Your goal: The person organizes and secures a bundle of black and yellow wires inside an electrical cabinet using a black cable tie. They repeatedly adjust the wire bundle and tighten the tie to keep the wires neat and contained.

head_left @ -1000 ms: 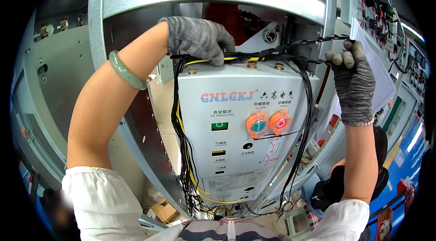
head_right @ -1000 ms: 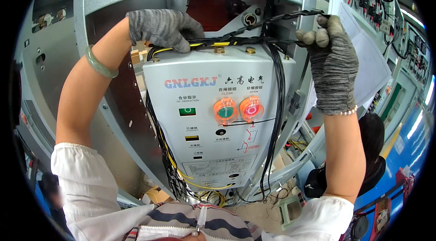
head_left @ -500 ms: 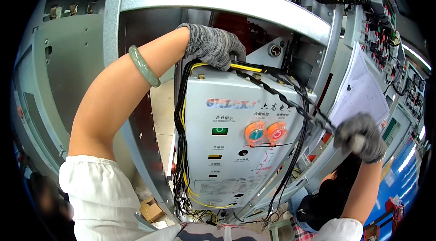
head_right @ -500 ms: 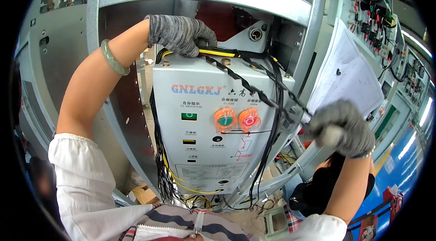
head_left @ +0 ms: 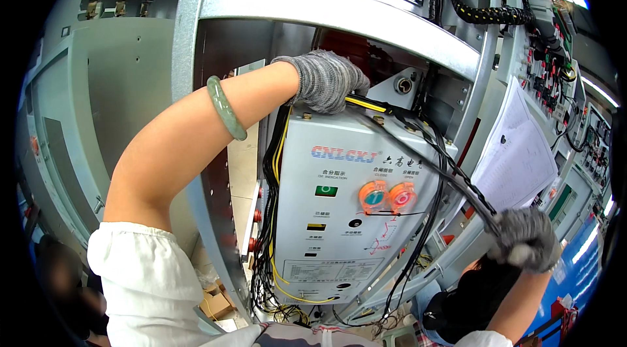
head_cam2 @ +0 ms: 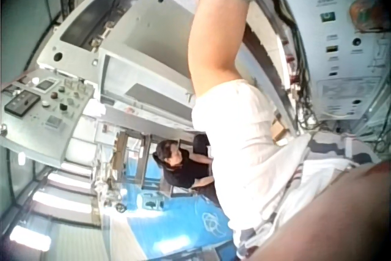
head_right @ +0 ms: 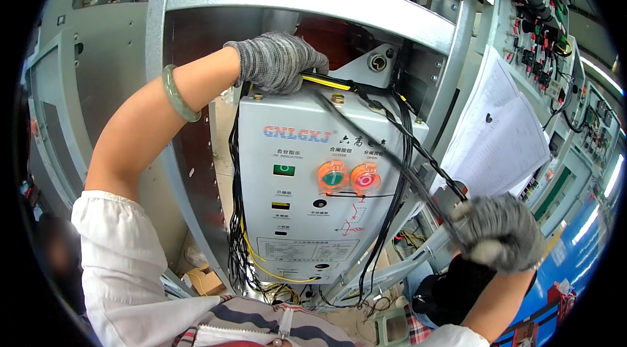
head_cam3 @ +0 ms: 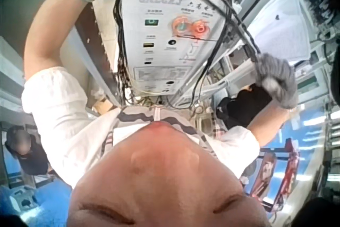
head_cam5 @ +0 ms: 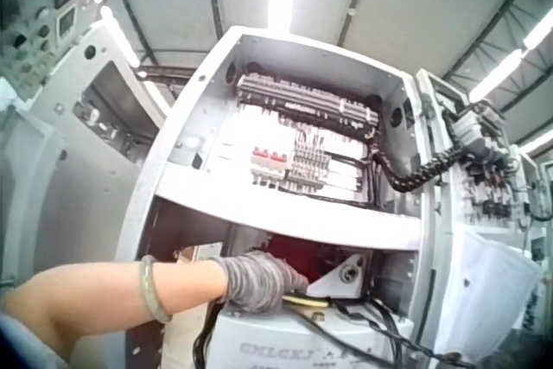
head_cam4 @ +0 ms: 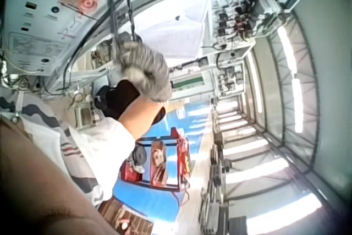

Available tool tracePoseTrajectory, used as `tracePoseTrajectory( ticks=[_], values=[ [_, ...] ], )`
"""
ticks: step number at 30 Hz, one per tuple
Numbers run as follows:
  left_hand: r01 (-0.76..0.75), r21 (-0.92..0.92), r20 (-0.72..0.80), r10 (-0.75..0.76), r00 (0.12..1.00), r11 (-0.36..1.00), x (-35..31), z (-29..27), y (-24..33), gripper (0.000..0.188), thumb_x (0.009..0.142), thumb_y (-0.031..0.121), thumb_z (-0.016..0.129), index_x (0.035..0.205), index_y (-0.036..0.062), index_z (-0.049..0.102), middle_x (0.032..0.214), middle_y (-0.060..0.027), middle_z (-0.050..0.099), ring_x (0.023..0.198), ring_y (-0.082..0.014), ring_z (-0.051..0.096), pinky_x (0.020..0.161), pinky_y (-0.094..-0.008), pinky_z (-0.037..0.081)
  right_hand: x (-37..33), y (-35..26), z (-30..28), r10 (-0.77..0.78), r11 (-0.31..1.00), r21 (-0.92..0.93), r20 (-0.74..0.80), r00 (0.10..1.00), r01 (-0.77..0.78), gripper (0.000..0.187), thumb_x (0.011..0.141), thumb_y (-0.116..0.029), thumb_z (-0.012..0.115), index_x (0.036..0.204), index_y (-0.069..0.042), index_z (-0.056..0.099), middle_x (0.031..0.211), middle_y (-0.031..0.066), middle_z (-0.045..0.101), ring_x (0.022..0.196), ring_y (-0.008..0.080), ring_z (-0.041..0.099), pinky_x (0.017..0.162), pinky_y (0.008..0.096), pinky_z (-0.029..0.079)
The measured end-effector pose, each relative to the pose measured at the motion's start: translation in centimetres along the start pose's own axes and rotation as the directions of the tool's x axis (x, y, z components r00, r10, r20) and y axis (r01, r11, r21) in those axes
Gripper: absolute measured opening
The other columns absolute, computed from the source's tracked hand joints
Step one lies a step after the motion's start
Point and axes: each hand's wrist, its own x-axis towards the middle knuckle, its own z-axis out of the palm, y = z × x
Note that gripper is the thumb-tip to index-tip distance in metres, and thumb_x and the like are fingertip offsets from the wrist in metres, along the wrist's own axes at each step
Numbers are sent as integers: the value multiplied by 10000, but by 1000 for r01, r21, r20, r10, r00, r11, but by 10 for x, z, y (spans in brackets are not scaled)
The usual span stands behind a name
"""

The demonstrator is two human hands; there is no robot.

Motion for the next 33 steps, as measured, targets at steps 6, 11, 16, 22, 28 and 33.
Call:
tracePoseTrajectory(
  ticks=[6,11,16,22,28,33],
  values=[
    [-16,-146,103,31,994,989,12,-3,0,504,777,45,566,1270,146,555,1121,-127,640,1044,-266,607,941,-372,467,-18,-43,21,302,933,-311,416,857,-178,324,869,-376,583,1046,-128,695,821,88,672,798,283,661,795,388,514],
    [16,-265,82,6,997,964,29,6,1,404,862,198,553,1254,103,570,1187,-133,616,1094,-265,591,979,-362,447,3,-5,47,369,888,-370,216,904,-274,244,862,-291,599,974,-91,683,784,110,648,746,289,645,677,368,513],
    [42,-74,49,-39,998,996,39,10,17,373,884,266,534,1203,81,589,1122,-145,639,1046,-286,611,947,-384,462,98,6,61,31,846,-484,-373,927,-223,196,838,-231,639,883,-41,641,769,102,638,720,210,645,692,337,519],
    [78,-70,-55,-82,995,995,43,15,31,326,910,210,501,1194,58,550,1049,-174,648,999,-302,624,916,-407,475,171,53,57,443,589,-623,-284,850,-515,290,854,-215,621,1070,-23,631,1003,160,655,975,294,625,917,384,471],
    [53,-232,-156,-91,984,971,32,16,26,298,898,188,533,1167,60,520,1005,-186,636,973,-326,622,874,-398,484,197,71,21,490,668,-441,-346,800,-600,296,842,-226,651,1055,-23,624,945,156,662,824,229,672,705,344,568],
    [-142,-324,-223,71,972,935,32,21,21,255,904,190,571,1112,44,586,1052,-175,630,997,-285,619,890,-368,484,213,81,22,397,775,-423,-251,883,-469,350,870,-276,646,1116,-30,614,964,165,662,780,191,680,642,286,605]
  ],
)
